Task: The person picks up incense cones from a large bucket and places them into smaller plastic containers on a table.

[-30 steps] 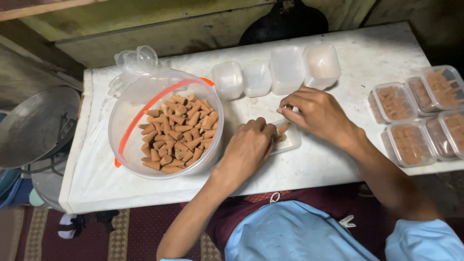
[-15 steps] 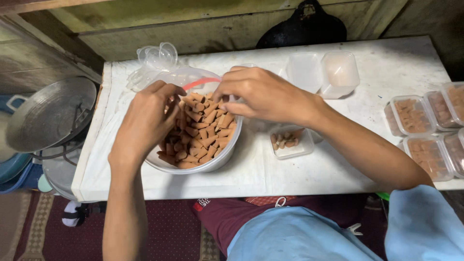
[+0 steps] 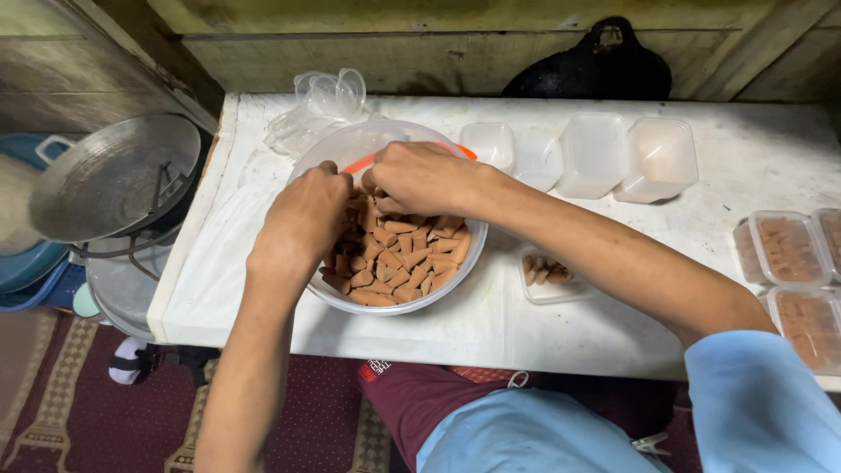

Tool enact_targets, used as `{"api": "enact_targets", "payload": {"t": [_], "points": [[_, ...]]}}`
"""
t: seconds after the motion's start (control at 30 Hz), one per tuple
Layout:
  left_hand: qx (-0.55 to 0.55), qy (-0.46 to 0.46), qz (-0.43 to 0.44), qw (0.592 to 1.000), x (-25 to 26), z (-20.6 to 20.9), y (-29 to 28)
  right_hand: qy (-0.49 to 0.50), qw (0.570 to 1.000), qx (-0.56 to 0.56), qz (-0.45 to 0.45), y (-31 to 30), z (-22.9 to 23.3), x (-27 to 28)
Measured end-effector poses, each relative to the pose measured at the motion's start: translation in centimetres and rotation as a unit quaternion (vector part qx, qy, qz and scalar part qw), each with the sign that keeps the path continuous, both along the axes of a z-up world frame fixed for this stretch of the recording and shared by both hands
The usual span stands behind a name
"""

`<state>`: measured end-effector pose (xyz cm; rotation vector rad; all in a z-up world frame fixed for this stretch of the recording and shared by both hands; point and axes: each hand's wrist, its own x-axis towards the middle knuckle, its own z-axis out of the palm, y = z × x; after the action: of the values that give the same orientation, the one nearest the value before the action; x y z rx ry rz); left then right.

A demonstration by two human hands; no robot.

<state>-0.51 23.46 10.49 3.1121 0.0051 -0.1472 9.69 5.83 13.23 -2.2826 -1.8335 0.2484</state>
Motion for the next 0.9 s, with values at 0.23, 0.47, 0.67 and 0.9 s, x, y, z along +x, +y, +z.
{"api": "enact_targets", "payload": {"t": [0.23,0.47,0.67,0.9], "points": [[0.008,0.027,0.039,0.999,-1.0,2.2,-1.2,-0.015,0.997,0.051,0.048,0.8,0.1,-0.7],[-0.013,0.067,0.014,0.998,-0.1,3.5,-2.0,-0.021,0.999,0.000,-0.025,-3.5,3.6,-0.7],[-0.006,0.075,-0.006,0.997,2.2,0.0,-1.0,0.010,0.999,0.018,-0.045,-4.8,3.2,-0.8],[-0.033,0.026,0.001,0.999,-1.9,6.0,-3.6,0.050,0.992,0.111,-0.013,-7.0,4.7,-1.5]]}}
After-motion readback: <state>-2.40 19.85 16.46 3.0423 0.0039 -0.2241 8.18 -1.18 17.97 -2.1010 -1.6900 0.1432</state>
